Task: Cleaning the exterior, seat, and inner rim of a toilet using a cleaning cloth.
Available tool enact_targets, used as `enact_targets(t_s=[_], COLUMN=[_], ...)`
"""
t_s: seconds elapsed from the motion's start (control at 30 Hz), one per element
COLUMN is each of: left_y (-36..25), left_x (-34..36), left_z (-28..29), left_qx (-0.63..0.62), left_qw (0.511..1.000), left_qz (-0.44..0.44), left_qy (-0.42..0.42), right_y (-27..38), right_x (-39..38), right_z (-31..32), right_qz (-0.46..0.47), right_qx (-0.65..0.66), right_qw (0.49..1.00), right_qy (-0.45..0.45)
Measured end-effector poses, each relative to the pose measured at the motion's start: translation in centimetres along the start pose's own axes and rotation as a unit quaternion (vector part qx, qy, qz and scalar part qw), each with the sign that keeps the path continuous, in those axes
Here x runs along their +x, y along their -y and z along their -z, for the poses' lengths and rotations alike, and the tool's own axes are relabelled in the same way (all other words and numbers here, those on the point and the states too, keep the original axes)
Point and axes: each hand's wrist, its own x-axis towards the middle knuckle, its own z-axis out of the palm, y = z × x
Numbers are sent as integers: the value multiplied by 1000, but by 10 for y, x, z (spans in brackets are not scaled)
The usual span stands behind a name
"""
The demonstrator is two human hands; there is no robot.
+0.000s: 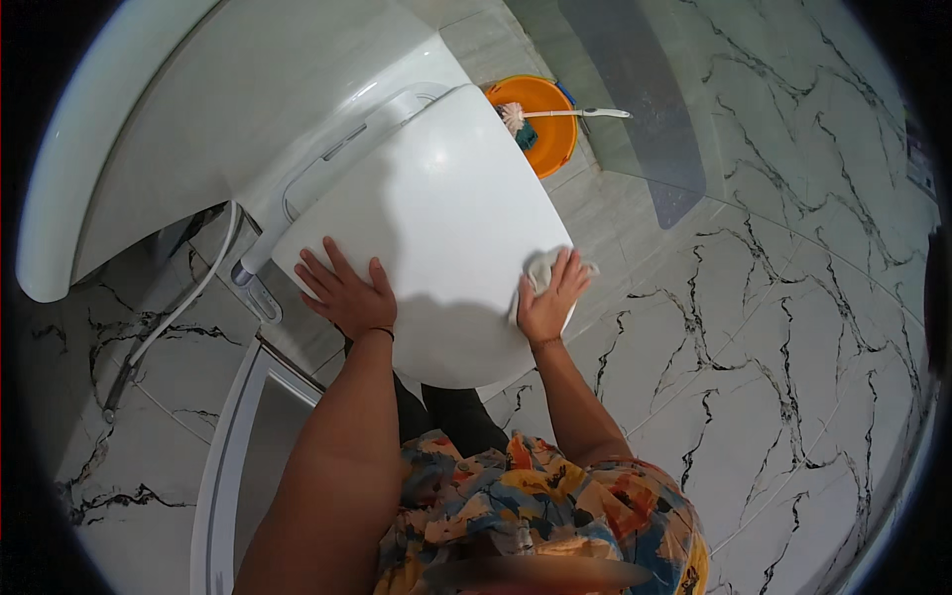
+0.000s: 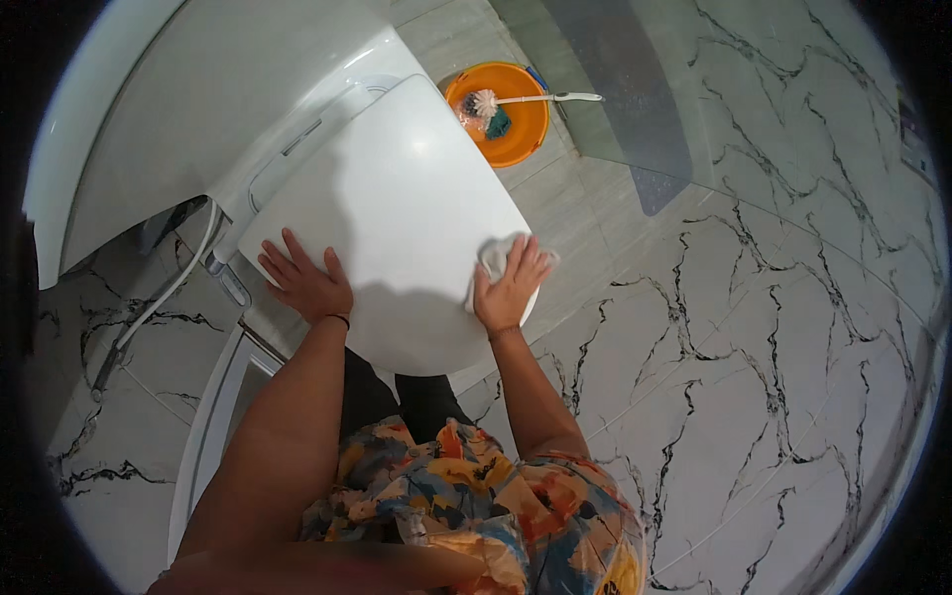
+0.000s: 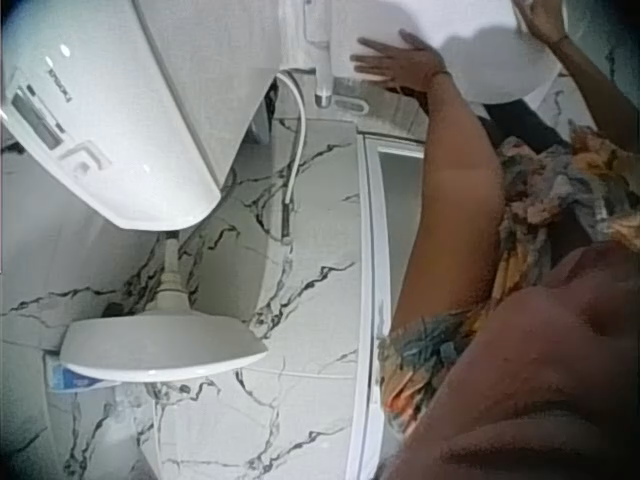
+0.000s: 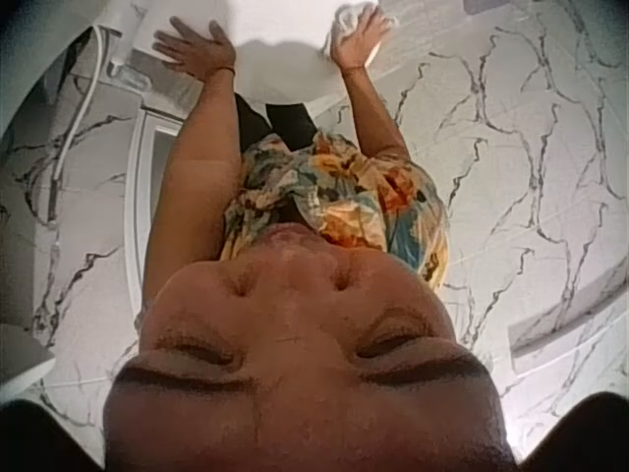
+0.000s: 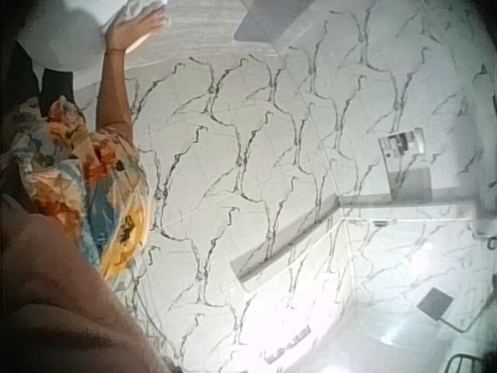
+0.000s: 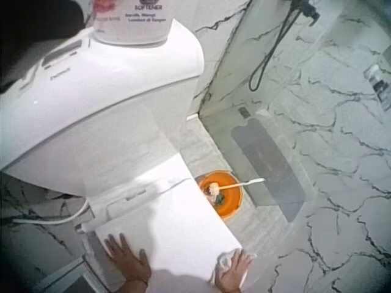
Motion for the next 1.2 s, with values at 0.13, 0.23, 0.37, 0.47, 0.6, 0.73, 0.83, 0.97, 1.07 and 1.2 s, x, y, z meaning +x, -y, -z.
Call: enact_targets(t_s=[0.13, 0.23, 0.37, 0.47, 0.6, 0.73, 0.83, 0.97, 1.07, 1.2], left_y=[1, -3, -2, 0, 2, 0, 0, 2, 0, -3], left_x=[1, 1, 2, 4, 3, 2, 1, 2, 2, 2], left_z=[1, -1, -3, -3, -4, -2, -3, -2, 1, -3], left_qx=[-3, -2, -11, -6, 3, 2, 4, -4, 1, -1], left_qw=[1000, 1000, 1000, 1000, 1000, 1000, 1000, 1000, 1000, 1000], left_qz=[8, 11, 15, 17, 6, 10, 15, 6, 12, 8], left_qy=[3, 10, 3, -3, -18, -9, -6, -12, -4, -2], right_y=[75, 131, 167, 139, 64, -10, -18, 18, 87, 163], right_x=[90, 161, 192, 173, 101, 18, 3, 57, 128, 166], right_z=[-2, -19, -28, -19, 6, 15, 9, 3, 1, -28], right_qz=[110, 167, 127, 180, 97, 9, -14, 49, 180, 223], right_qx=[40, 72, 67, 70, 69, 36, 20, 29, 90, 37], right_qw=[992, 976, 986, 975, 992, 999, 999, 997, 976, 965], right_qy=[-50, -123, -89, -114, -42, -5, -23, -44, -76, -132])
